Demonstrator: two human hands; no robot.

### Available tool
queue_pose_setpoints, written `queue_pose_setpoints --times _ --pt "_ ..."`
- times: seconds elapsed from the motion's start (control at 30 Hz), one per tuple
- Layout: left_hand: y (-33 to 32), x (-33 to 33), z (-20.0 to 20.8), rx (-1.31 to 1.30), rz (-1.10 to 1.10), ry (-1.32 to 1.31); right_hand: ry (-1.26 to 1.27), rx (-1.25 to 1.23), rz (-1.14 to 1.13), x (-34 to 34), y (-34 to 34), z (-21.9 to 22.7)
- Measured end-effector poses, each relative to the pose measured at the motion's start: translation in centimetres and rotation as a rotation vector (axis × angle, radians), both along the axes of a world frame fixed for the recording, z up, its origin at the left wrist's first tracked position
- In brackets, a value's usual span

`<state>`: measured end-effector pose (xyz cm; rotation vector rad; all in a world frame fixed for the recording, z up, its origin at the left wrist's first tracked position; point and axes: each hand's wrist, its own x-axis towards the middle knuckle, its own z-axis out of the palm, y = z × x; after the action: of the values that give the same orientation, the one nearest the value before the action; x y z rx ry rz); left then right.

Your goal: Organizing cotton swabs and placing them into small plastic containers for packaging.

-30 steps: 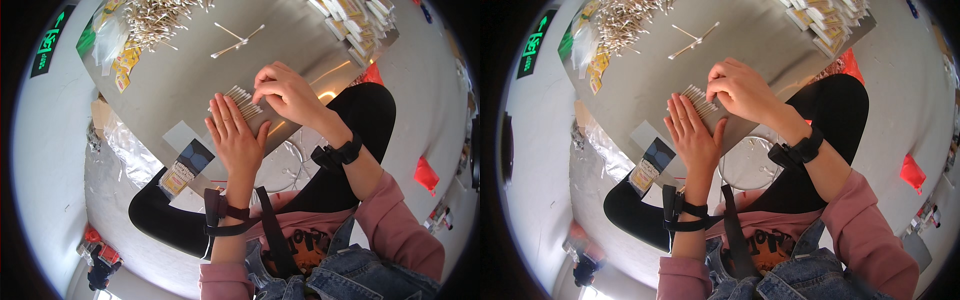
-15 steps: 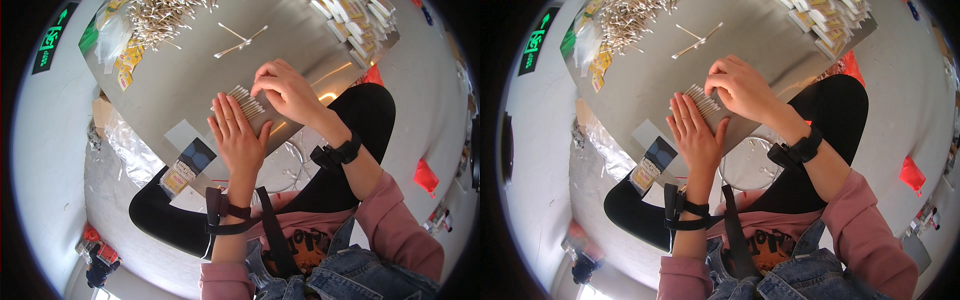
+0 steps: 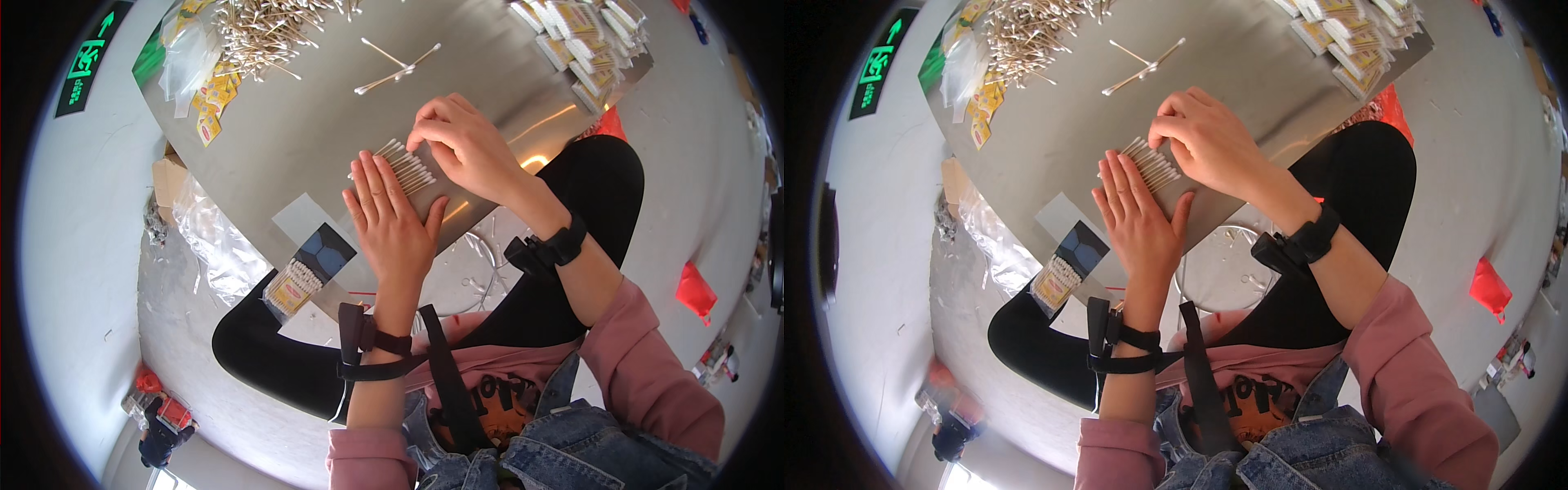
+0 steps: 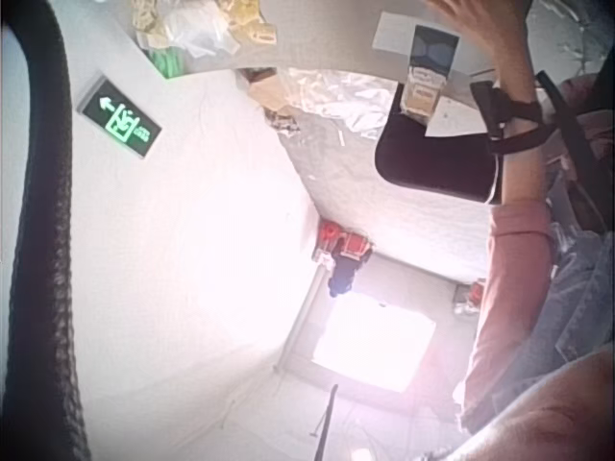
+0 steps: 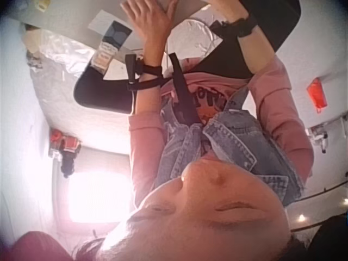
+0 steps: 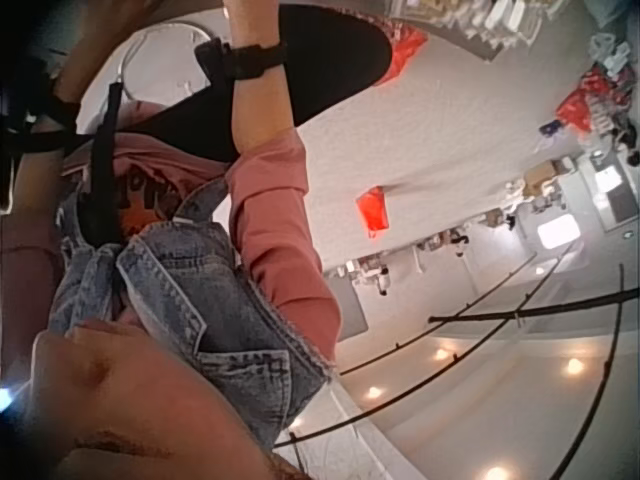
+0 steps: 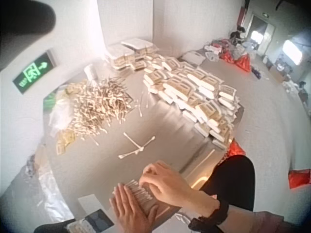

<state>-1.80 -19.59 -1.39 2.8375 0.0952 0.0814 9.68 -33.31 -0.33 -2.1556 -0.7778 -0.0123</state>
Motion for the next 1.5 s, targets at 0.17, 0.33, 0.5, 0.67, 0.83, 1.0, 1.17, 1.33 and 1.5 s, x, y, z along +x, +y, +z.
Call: queue_pose_setpoints --times 0.17,0.33,0.5,0.67,0.83,1.0,1.17,1.33,1.5 --pt "0.0 0.0 -0.1 0.004 0.002 -0.007 -0.020 0.012 -0.014 0.1 0.5 -0.1" --pt "0.1 -0.1 -0.3 -0.005 0.008 -0.042 -0.012 -0.015 0.005 0.0 0.6 0.1" --pt "0.4 -0.6 -0.7 -0.077 0.005 -0.104 0.021 0.029 -0.042 0.1 0.8 -0.1" --pt "0.1 -2.1 0.0 -0.127 0.009 -0.174 0.114 0.130 -0.152 0.0 0.3 -0.3" --pt "-0.1 -3.0 -0.1 -0.669 0.210 -0.289 0.294 0.325 -0.220 0.3 0.1 0.2" --pt "0.3 -1.3 0.6 -1.170 0.437 -0.434 0.542 0.687 -0.221 -1.1 1.0 -0.6" --pt "-0.8 0.4 0.8 -1.416 0.448 -0.469 0.687 0.831 -0.131 -4.7 2.8 -0.9" --pt "-1.0 0.2 1.5 -1.412 0.500 -0.467 0.590 0.726 -0.144 -4.6 2.9 -0.3" --pt "-0.3 0.2 1.5 -1.491 0.531 -0.486 0.418 0.594 -0.144 -2.1 2.5 -0.9"
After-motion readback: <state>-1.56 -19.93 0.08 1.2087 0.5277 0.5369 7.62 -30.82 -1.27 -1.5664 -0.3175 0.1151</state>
